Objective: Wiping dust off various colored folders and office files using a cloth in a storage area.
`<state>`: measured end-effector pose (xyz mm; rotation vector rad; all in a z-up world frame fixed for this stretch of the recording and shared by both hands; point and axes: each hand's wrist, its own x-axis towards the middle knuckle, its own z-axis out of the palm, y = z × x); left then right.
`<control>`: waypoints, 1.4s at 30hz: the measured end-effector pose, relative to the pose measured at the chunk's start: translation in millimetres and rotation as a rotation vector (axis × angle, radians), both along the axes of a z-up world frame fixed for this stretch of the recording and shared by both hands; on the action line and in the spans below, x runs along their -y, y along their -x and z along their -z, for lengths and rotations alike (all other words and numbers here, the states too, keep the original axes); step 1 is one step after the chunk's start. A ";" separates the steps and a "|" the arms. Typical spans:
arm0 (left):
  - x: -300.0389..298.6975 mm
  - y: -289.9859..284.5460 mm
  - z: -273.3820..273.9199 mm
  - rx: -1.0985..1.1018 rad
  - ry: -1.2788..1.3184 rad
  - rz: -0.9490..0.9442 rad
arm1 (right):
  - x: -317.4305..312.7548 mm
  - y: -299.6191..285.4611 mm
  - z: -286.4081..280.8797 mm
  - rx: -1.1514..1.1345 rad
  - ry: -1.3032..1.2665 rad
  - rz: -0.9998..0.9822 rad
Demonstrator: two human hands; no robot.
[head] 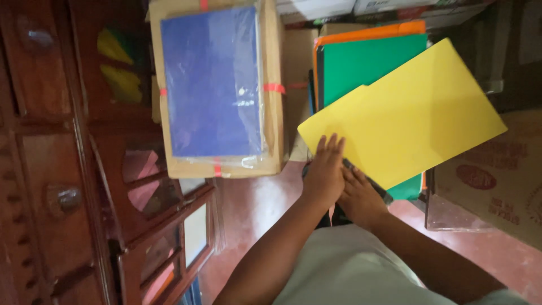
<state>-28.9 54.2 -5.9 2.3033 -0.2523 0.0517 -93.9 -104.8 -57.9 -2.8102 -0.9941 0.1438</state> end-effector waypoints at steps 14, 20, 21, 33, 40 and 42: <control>24.1 48.1 -0.7 -0.068 -0.439 0.363 | 78.2 -69.4 -9.7 -0.192 0.521 0.568; 12.6 14.6 26.4 -0.238 -0.672 0.473 | 53.6 -73.9 0.6 -0.097 0.300 0.407; 13.1 12.2 26.4 -0.234 -0.673 0.462 | 50.5 -77.4 -1.2 -0.088 0.299 0.399; 18.4 26.4 53.5 -0.149 -0.469 0.313 | 42.3 -236.1 22.9 0.495 0.004 0.580; 30.5 26.7 52.7 -0.129 -0.542 0.309 | -57.9 -232.0 17.4 0.305 0.180 0.399; 36.5 15.2 50.2 -0.290 -0.635 0.401 | -65.9 -229.2 22.8 0.437 0.199 0.256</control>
